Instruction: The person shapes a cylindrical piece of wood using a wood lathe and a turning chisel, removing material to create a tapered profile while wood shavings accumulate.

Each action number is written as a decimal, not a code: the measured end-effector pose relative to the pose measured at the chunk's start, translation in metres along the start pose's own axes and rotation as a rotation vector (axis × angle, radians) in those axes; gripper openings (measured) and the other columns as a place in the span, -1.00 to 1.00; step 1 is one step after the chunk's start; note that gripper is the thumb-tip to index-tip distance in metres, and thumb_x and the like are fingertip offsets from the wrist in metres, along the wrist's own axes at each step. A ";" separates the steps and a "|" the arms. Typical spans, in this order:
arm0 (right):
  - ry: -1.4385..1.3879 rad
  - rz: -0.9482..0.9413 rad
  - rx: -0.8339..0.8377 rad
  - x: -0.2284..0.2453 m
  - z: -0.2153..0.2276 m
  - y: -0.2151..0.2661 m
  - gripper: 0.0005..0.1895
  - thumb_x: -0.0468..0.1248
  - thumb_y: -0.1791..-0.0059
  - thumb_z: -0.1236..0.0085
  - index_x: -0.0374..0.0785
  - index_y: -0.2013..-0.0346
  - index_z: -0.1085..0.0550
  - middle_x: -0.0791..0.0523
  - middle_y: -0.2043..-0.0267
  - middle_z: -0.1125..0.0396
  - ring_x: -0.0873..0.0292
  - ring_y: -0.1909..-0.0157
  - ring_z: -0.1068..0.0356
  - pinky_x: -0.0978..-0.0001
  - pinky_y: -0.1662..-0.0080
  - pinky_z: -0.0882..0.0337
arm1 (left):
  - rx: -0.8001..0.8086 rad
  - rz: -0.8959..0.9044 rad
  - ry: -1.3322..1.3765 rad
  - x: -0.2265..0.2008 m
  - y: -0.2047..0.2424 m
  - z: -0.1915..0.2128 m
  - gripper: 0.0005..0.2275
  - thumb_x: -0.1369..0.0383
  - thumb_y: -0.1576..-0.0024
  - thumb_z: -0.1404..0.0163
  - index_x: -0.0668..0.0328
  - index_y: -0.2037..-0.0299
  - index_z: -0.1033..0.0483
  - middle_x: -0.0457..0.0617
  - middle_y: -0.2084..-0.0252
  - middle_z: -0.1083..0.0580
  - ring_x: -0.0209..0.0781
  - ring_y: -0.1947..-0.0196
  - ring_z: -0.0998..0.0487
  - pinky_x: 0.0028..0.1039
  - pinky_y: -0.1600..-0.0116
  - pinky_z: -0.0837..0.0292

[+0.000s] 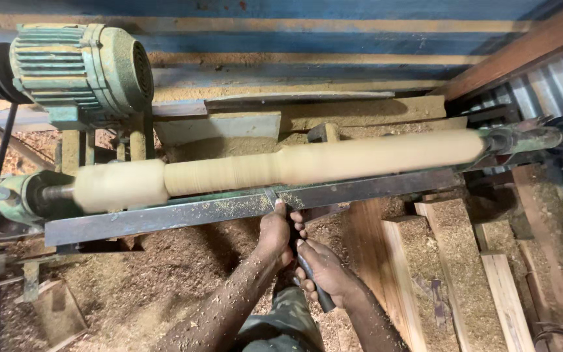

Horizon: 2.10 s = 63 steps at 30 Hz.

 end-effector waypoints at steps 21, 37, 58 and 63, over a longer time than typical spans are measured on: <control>-0.098 0.008 -0.002 -0.010 -0.031 -0.001 -0.68 0.04 -0.16 0.20 -0.09 0.00 -0.30 0.22 0.53 -0.21 0.38 0.67 -0.13 0.55 0.65 -0.26 | 0.013 0.062 0.024 -0.013 0.003 0.013 -0.67 0.15 -0.39 0.36 0.22 0.23 -0.35 -0.12 0.52 -0.32 -0.34 0.63 -0.25 -0.51 0.55 -0.29; -0.340 0.110 -0.100 -0.037 -0.111 -0.019 -0.71 0.03 -0.14 0.23 -0.05 -0.01 -0.25 0.21 0.52 -0.18 0.34 0.68 -0.15 0.48 0.68 -0.27 | 0.107 0.256 -0.158 -0.050 0.016 0.048 -0.64 0.14 -0.39 0.30 0.29 0.25 -0.39 -0.15 0.56 -0.31 -0.37 0.68 -0.23 -0.55 0.59 -0.26; 0.013 0.007 0.173 -0.011 -0.036 -0.014 -0.68 0.01 -0.17 0.27 -0.13 0.07 -0.33 0.23 0.58 -0.23 0.42 0.71 -0.13 0.59 0.67 -0.24 | -0.065 -0.078 0.061 -0.022 0.014 0.039 -0.62 0.15 -0.39 0.37 0.26 0.32 -0.33 -0.10 0.55 -0.33 -0.30 0.65 -0.25 -0.45 0.55 -0.29; -0.046 0.072 0.077 -0.027 -0.068 -0.016 -0.60 0.06 -0.18 0.31 -0.17 0.07 -0.36 0.26 0.56 -0.20 0.43 0.71 -0.10 0.61 0.68 -0.23 | -0.027 0.034 -0.027 -0.034 0.017 0.054 -0.65 0.13 -0.39 0.32 0.21 0.31 -0.31 -0.12 0.56 -0.31 -0.32 0.66 -0.23 -0.49 0.57 -0.26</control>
Point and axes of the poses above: each hand's wrist, its own y-axis away from the middle knuckle, its own z-axis out of the back of the hand, x = y × z, the point moved 4 cm from there along -y, towards the middle knuckle
